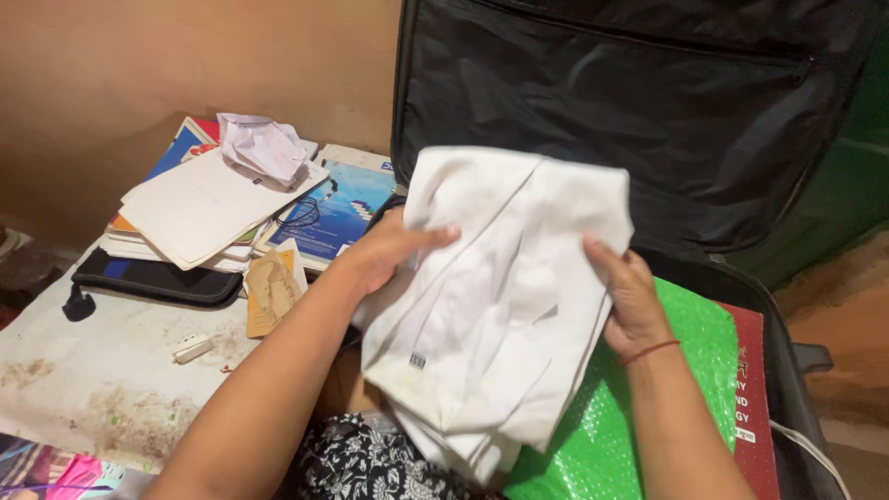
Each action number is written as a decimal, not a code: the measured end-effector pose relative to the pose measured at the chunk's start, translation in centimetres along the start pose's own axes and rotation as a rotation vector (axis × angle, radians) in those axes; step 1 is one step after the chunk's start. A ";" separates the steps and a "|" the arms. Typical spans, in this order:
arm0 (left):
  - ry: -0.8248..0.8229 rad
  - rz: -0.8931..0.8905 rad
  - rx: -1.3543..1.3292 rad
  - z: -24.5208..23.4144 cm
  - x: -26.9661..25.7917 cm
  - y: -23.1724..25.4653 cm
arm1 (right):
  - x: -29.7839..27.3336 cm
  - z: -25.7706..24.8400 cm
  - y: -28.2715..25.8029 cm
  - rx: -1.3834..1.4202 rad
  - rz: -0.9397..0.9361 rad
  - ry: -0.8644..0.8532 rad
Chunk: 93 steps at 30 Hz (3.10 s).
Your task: The person packs a suitcase on a table, placing folded clothes, books, a watch in a box, small boxes and a charger cable into it, and folds a plaid shirt. They briefly plug a charger cable into a wall socket before continuing to arrange items in the suitcase.
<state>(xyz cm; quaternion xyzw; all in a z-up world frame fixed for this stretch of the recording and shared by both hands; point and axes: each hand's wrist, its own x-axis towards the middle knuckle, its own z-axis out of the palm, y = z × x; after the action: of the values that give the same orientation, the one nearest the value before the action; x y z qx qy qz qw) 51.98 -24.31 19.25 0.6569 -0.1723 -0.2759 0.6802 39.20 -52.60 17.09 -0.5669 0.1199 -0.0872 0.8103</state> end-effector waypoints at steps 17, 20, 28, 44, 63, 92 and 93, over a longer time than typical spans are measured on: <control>-0.173 -0.157 0.167 -1.7 -0.2 -3.0 | -1.0 1.6 1.9 -0.412 0.308 -0.101; -0.057 -0.169 0.194 -1.3 0.2 -4.0 | -0.6 1.4 3.1 -0.408 0.208 -0.152; -0.015 -0.141 0.216 -1.6 0.5 -4.7 | -0.2 1.5 3.5 -0.579 0.212 -0.119; -0.100 0.103 0.011 -2.2 -12.9 -0.3 | -9.9 8.6 -3.5 -0.555 0.144 -0.220; 0.365 0.248 -0.278 -20.2 -47.1 -7.7 | -23.5 36.1 12.6 -0.332 0.301 -0.500; 1.218 0.079 -0.536 -52.5 -50.0 -16.6 | -4.6 74.7 33.5 -0.413 0.483 -0.964; 1.217 0.082 -0.510 -54.2 -49.4 -16.9 | -3.6 76.2 34.2 -0.430 0.481 -0.956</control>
<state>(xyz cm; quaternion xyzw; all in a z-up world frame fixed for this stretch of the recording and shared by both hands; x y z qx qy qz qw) 42.81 48.94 4.69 0.5069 0.2888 0.1385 0.8003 58.32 28.48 10.35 -0.6520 -0.1192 0.3918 0.6382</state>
